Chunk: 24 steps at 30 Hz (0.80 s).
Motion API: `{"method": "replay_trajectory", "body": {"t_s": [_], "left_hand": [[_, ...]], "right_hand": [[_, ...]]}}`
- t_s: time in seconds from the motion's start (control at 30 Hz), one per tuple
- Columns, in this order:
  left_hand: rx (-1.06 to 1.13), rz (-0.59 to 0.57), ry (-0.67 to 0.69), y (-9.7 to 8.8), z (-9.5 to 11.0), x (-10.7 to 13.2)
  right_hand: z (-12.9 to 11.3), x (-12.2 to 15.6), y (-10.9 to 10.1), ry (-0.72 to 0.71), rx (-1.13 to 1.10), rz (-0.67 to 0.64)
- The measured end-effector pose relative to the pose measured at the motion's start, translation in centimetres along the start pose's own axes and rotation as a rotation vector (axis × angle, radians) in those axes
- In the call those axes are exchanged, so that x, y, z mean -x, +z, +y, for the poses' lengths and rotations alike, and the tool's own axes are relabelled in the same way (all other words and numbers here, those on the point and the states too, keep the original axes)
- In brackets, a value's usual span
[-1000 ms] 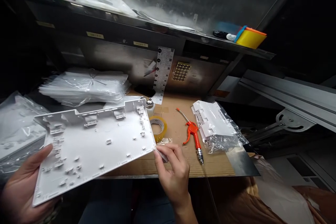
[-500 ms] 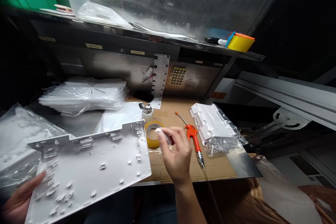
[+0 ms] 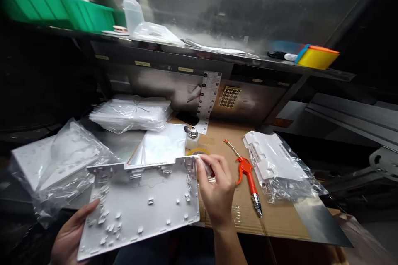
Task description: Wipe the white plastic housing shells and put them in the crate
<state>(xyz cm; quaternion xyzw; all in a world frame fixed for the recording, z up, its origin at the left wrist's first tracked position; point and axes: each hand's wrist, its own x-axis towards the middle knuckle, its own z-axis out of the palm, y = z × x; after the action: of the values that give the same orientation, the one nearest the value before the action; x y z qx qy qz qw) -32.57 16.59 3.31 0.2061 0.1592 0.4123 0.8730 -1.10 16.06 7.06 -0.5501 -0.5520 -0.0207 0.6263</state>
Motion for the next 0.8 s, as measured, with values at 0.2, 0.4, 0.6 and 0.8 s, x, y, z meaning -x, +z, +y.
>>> {"method": "replay_trajectory", "body": {"t_s": [0.2, 0.4, 0.6, 0.8], "left_hand": [[-0.106, 0.179, 0.153, 2.5, -2.2, -1.0], [-0.089, 0.300, 0.128, 7.3, -5.4, -2.2], [-0.052, 0.245, 0.134, 8.1, -6.3, -2.1], [-0.058, 0.304, 0.124, 9.6, -6.6, -1.8]], "right_hand": [[0.2, -0.4, -0.2, 0.014, 0.081, 0.138], [-7.5, 0.4, 1.8, -0.136, -0.158, -0.058], [-10.0, 1.0, 3.6, -0.185, -0.207, -0.086], [-10.1, 1.1, 3.1, -0.232, -0.191, -0.108]]}}
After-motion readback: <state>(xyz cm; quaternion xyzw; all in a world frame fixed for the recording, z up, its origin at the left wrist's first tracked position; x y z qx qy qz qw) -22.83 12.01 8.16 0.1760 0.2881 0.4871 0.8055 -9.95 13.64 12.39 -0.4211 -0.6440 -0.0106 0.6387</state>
